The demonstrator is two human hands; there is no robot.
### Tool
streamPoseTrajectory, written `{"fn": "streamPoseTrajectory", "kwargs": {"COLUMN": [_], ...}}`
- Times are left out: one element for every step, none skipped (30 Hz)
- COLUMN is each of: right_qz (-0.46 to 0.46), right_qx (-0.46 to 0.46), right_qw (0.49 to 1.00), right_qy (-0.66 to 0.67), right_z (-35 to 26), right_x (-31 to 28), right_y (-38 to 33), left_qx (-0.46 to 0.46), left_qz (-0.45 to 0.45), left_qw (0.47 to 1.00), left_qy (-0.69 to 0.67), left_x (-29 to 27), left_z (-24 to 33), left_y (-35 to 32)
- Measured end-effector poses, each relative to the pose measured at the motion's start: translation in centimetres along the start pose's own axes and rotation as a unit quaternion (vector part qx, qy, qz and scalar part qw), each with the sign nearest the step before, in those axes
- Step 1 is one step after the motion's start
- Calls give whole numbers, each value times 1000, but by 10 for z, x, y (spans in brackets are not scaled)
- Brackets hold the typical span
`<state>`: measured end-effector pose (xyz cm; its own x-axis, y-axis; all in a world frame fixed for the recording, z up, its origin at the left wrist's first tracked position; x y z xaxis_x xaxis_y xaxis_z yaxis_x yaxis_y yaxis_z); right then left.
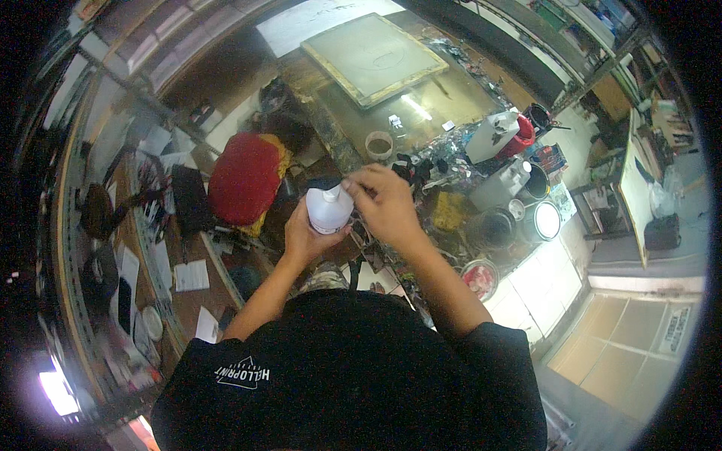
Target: The person wipes a screen printing frame with a cloth and liquid from a bottle, then uses a hairdryer to dry the mesh.
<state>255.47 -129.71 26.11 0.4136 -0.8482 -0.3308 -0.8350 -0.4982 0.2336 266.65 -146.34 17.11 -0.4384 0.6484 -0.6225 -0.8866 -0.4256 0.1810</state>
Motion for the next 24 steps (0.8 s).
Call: {"fn": "streamPoseTrajectory", "kwargs": {"right_qz": [23, 85, 93, 87, 78, 88, 105, 120, 134, 139, 157, 174, 191, 216, 232, 245, 253, 228, 214, 215, 212, 221, 228, 236], "right_qx": [21, 52, 62, 141, 225, 235, 229, 221, 207, 228, 231, 231, 232, 261, 237, 212, 182, 200, 172, 215, 254, 272, 283, 274], "right_qw": [997, 984, 985, 966, 936, 924, 909, 891, 871, 851, 849, 847, 845, 872, 908, 933, 949, 951, 958, 952, 944, 936, 930, 931], "right_qy": [67, 145, 133, 197, 260, 290, 332, 377, 424, 452, 448, 446, 443, 352, 257, 159, 59, -61, -80, -41, 2, 24, 48, 57], "right_z": [17, 28, 34, 44, 49, 65, 77, 83, 90, 101, 111, 119, 126, 113, 121, 138, 143, 138, 148, 153, 156, 160, 164, 161], "right_x": [1, 4, 5, 7, 12, 10, 12, 14, 15, 15, 14, 13, 12, 18, 17, 18, 17, 19, 20, 22, 28, 32, 37, 43], "right_y": [16, 35, 51, 66, 78, 92, 102, 114, 125, 133, 136, 138, 140, 150, 150, 144, 141, 137, 131, 123, 116, 106, 102, 100], "left_qx": [9, 18, 21, 25, 19, 29, 37, 44, 49, 54, 57, 54, 49, 45, 40, 28, 34, 41, 48, 34, 23, 13, 6, 4], "left_qz": [-11, -19, -20, -21, -25, -38, -51, -60, -69, -78, -87, -94, -100, -105, -110, -116, -106, -95, -83, -94, -88, -80, -67, -55], "left_qw": [1000, 1000, 999, 998, 998, 996, 994, 992, 991, 991, 990, 989, 989, 989, 990, 985, 985, 986, 987, 984, 984, 984, 985, 981], "left_qy": [-5, -11, -28, -45, -62, -77, -91, -101, -100, -99, -97, -96, -95, -90, -84, -129, -130, -128, -127, -147, -152, -157, -161, -188], "left_x": [-2, -5, -7, -9, -12, -11, -13, -17, -22, -27, -32, -37, -41, -48, -53, -51, -54, -57, -59, -64, -66, -67, -68, -67], "left_z": [-2, -7, -18, -32, -48, -59, -71, -80, -89, -97, -105, -115, -123, -132, -139, -151, -158, -162, -163, -150, -150, -152, -154, -157], "left_y": [18, 37, 53, 67, 76, 89, 102, 116, 130, 141, 151, 163, 173, 184, 193, 200, 208, 218, 228, 239, 247, 254, 264, 273]}}
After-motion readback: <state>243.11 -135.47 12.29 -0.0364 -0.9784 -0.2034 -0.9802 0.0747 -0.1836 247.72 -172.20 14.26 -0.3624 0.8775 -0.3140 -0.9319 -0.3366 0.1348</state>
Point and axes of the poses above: each hand's wrist, its own y-axis towards the middle knuckle, its own x-axis out of the palm, z = x × y, the point moved 5 cm from there along y, towards the middle knuckle, and after that the axes turned 4 degrees about z, right-handed, at the moved point
